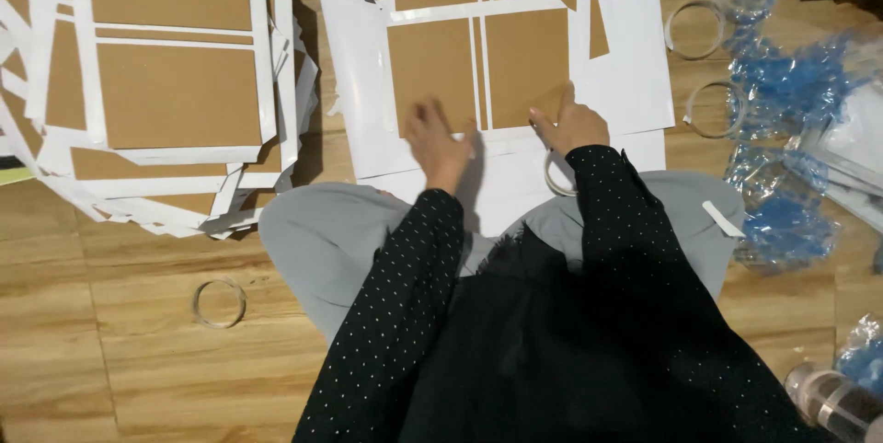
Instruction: Applying double-sided tape to cardboard pieces for assembly.
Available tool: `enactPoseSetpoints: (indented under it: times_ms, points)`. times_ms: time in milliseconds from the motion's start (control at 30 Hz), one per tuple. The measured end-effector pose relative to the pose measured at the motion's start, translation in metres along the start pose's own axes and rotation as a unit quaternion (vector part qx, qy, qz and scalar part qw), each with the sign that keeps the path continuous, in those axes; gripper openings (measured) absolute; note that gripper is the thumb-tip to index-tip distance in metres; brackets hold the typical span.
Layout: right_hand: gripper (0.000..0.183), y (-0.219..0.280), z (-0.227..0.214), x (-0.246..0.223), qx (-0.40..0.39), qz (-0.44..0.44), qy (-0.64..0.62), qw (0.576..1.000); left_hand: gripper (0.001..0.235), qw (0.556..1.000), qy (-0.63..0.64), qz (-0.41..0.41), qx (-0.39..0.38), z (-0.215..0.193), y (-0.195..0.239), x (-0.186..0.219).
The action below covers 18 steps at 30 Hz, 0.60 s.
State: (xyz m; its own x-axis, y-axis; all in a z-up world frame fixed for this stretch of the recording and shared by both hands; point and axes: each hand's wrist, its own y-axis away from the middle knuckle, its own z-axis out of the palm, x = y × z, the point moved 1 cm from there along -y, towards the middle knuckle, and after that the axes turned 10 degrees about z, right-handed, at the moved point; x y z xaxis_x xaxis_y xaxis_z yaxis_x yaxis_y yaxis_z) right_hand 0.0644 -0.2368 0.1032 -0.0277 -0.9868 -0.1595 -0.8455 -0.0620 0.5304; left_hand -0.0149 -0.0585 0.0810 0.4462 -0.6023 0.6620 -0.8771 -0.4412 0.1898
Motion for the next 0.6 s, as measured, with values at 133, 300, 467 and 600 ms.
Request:
enactPoseSetpoints:
  times_ms: [133,300,467,600]
  points:
    - [0.080,0.035,-0.022,-0.011,0.002,-0.016,0.054,0.998,0.074,0.978,0.065,-0.185,0.073,0.008,-0.041,-0.085]
    - [0.073,0.058,-0.033,0.000,-0.013,-0.026,0.126,0.992,0.066,0.983,0.048,-0.172,0.040,-0.007,-0.037,-0.080]
    - [0.073,0.041,-0.013,0.024,0.008,-0.028,0.120,0.992,0.048,0.972,0.097,-0.203,0.068,-0.010,-0.034,-0.089]
    - [0.073,0.037,-0.007,0.035,0.025,-0.033,0.067,0.997,0.042,0.973,0.165,-0.014,0.162,-0.023,-0.013,-0.055]
